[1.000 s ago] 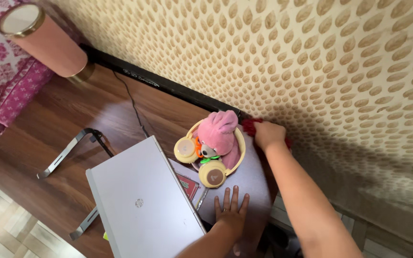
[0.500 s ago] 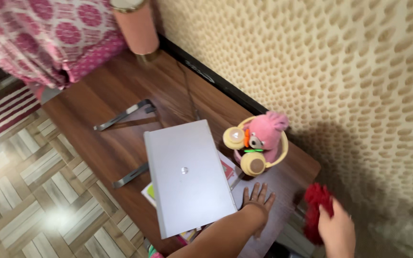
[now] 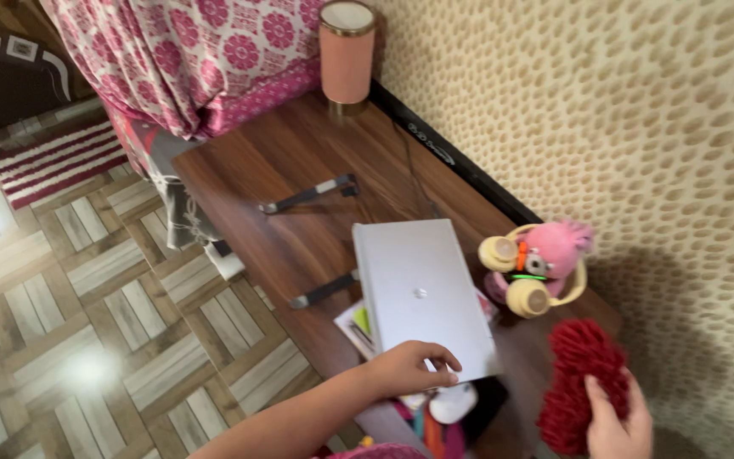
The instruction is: The person wipes a wooden desk surface with a red cloth, moving a laptop, mouse, and books aside to reach different areas. The person also wipes a black metal stand and returns the laptop to its original position.
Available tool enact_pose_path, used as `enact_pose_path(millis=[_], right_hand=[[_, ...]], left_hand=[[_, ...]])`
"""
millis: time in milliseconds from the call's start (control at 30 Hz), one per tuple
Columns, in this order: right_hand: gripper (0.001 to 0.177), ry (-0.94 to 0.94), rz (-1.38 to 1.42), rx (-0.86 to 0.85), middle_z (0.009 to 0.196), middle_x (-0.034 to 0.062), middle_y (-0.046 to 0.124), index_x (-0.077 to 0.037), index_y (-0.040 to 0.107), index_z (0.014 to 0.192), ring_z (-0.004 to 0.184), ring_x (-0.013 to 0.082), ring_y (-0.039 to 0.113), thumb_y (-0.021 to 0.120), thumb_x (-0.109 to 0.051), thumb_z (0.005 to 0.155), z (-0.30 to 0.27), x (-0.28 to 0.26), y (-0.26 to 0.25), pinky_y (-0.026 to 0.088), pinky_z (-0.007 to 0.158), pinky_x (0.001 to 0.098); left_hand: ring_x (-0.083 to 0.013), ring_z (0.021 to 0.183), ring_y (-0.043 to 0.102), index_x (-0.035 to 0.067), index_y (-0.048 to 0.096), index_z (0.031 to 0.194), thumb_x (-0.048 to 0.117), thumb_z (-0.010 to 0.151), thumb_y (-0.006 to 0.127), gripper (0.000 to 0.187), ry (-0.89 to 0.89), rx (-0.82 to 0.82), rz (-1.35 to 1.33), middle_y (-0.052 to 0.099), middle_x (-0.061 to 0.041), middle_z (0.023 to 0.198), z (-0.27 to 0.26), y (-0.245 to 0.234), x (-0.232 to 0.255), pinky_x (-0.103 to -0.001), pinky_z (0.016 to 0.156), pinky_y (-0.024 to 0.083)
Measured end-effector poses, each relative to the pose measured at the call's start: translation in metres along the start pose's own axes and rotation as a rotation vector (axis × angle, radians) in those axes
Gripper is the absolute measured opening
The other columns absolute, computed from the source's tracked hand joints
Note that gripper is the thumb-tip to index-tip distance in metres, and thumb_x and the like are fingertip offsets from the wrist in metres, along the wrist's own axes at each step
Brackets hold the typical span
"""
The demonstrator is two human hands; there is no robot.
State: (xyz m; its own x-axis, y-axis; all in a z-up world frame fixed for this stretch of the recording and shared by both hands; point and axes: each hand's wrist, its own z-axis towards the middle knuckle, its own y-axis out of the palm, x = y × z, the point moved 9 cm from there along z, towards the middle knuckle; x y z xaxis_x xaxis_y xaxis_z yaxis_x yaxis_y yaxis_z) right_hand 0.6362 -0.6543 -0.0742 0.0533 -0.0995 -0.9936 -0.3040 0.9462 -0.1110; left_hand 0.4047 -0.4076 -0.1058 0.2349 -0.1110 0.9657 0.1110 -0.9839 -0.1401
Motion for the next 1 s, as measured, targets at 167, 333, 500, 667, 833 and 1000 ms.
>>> enact_pose_path(millis=[167,333,500,667,833,1000], right_hand=[[0.045,-0.172,-0.063,-0.228,0.121,0.0102,0.071,0.0,0.061,0.137,0.108,0.0144,0.064,0.066,-0.004,0.092,-0.079,-0.059,0.193,0.049,0.096,0.0285],[0.048,-0.101,0.061,-0.409,0.118,0.011,0.073,-0.003,0.057,0.135,0.108,0.0176,0.068,0.066,-0.003,0.088,-0.156,-0.094,0.389,0.053,0.095,0.0328],[0.083,-0.354,-0.165,-0.705,0.137,0.0199,0.054,-0.008,0.033,0.147,0.124,0.0298,0.058,0.08,-0.016,0.078,-0.216,-0.154,0.494,0.047,0.1,0.0403],[0.1,-0.415,-0.48,-0.811,0.146,0.0215,0.054,-0.015,0.033,0.157,0.131,0.0381,0.051,0.087,-0.028,0.074,-0.225,-0.164,0.522,0.044,0.103,0.0447],[0.082,-0.157,-0.596,-0.784,0.14,0.0119,0.06,-0.018,0.05,0.149,0.124,0.0267,0.062,0.085,-0.036,0.077,-0.187,-0.103,0.494,0.059,0.088,0.037],[0.062,0.019,-0.685,-0.796,0.108,0.0068,0.074,-0.016,0.066,0.131,0.09,0.024,0.074,0.084,-0.036,0.075,-0.152,-0.028,0.479,0.06,0.079,0.0331]], left_hand=[[-0.0315,0.127,0.052,0.035,0.03,0.16,0.061,0.098,0.054,0.072,-0.238,0.013,-0.538,0.05,-0.006,0.148,-0.072,-0.084,-0.004,-0.05,0.091,0.057],[-0.0342,0.142,0.045,0.022,0.04,0.16,0.073,0.097,0.036,0.081,-0.267,0.027,-1.089,0.048,-0.008,0.154,-0.108,-0.156,-0.031,-0.056,0.1,0.047],[-0.034,0.125,0.064,0.006,0.052,0.148,0.051,0.105,0.057,0.062,0.041,0.232,-1.218,0.065,-0.019,0.139,-0.143,-0.266,-0.047,-0.048,0.105,0.055],[-0.0311,0.107,0.072,0.014,0.056,0.134,0.022,0.094,0.06,0.041,0.001,0.517,-1.206,0.071,-0.015,0.122,-0.169,-0.334,-0.069,-0.05,0.089,0.061],[-0.0288,0.103,0.073,0.008,0.06,0.131,0.015,0.09,0.066,0.042,0.029,0.751,-1.033,0.073,-0.015,0.117,-0.16,-0.404,-0.103,-0.045,0.086,0.061],[-0.0247,0.099,0.072,0.004,0.06,0.13,0.013,0.085,0.072,0.048,-0.041,0.964,-0.739,0.073,-0.013,0.115,-0.15,-0.47,-0.134,-0.041,0.084,0.061]])
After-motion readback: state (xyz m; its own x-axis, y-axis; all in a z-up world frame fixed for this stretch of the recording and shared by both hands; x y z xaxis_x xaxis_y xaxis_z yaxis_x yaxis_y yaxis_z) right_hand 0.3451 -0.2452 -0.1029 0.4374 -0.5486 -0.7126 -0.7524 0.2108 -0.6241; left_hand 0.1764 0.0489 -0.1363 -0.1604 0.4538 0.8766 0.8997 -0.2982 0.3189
